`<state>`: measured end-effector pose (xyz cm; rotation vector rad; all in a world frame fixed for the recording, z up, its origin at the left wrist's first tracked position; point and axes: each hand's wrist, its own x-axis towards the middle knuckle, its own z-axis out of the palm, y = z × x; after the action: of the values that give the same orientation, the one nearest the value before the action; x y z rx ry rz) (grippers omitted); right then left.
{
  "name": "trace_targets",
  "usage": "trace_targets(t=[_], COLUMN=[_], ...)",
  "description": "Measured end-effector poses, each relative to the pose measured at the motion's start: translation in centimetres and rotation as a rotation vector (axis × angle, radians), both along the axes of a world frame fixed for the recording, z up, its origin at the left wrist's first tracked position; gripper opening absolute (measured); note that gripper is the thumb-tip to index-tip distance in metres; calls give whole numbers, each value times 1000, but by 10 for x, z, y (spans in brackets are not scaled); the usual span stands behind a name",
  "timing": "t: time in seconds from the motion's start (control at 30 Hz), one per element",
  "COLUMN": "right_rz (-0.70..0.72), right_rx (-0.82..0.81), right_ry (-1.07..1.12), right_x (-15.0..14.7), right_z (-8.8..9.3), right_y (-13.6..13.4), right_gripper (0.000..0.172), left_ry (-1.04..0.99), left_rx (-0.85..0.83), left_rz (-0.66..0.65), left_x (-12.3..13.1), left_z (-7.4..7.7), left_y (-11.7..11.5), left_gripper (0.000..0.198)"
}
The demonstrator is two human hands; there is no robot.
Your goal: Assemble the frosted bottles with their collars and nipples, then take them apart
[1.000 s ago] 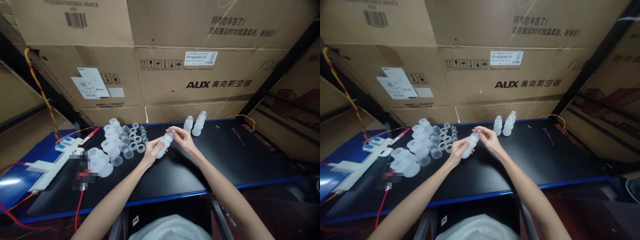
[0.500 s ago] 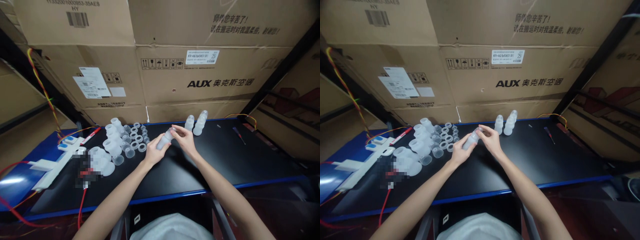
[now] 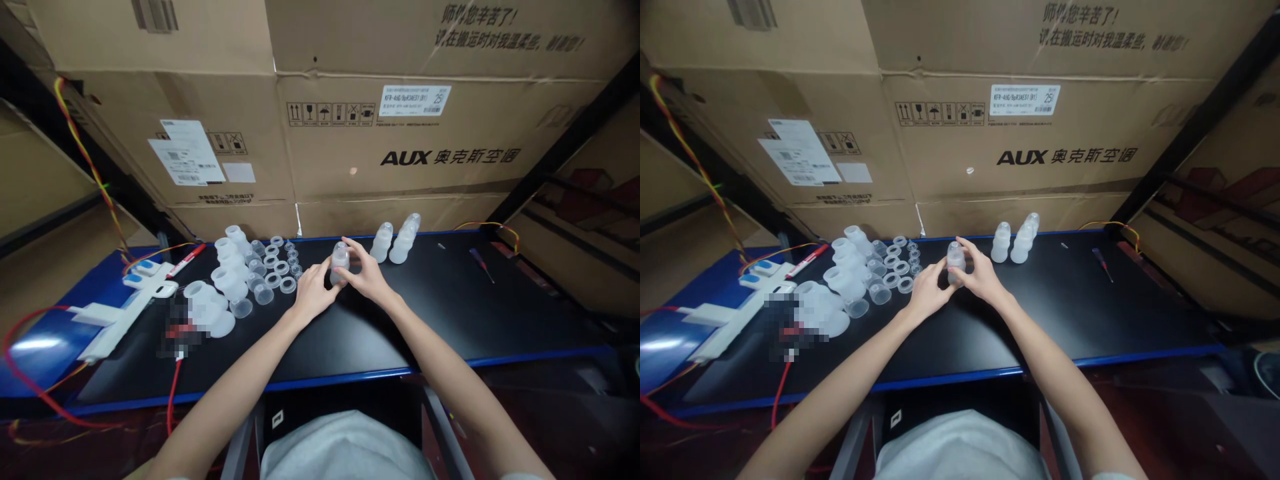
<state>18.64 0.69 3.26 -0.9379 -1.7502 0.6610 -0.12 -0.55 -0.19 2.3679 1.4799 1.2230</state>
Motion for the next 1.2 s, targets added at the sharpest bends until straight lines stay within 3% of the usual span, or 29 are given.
trace_targets(t=[0.17,0.33,0.4,0.57,0.73,0.83,0.9,0.97,1.1,1.2], right_rz=[-102,-431,-503,-537,-602,-630,-579,-435,-116,-34], right_rx=[2,7,1,-45,-151,-298,-337,-290,-61,64], right_ry=[-48,-163,-219,-349,-493,-618,-662,-659,-577,-547], right_x=[4,20,26,29,26,24,21,13,-14,-37], right_z=[-8,-8,-10,-12,1,11,13,10,-7,-19], right_y=[9,19,22,23,13,4,-1,-5,-14,-20], right_gripper=[60,64,66,47,31,37,42,38,19,21], left_ry=[106,138,154,174,130,78,48,11,28,179], left_rx=[16,12,5,2,64,159,201,185,-65,-257], left_rz=[-24,-48,-60,-96,-120,-105,-51,66,320,348], left_x=[-1,-4,-4,-2,-2,-12,-24,-39,-69,-85], left_z=[-4,-1,1,2,7,19,30,42,64,75], left_y=[3,0,-1,-3,-3,1,4,8,14,14], left_gripper=[80,63,53,35,20,17,19,23,24,23])
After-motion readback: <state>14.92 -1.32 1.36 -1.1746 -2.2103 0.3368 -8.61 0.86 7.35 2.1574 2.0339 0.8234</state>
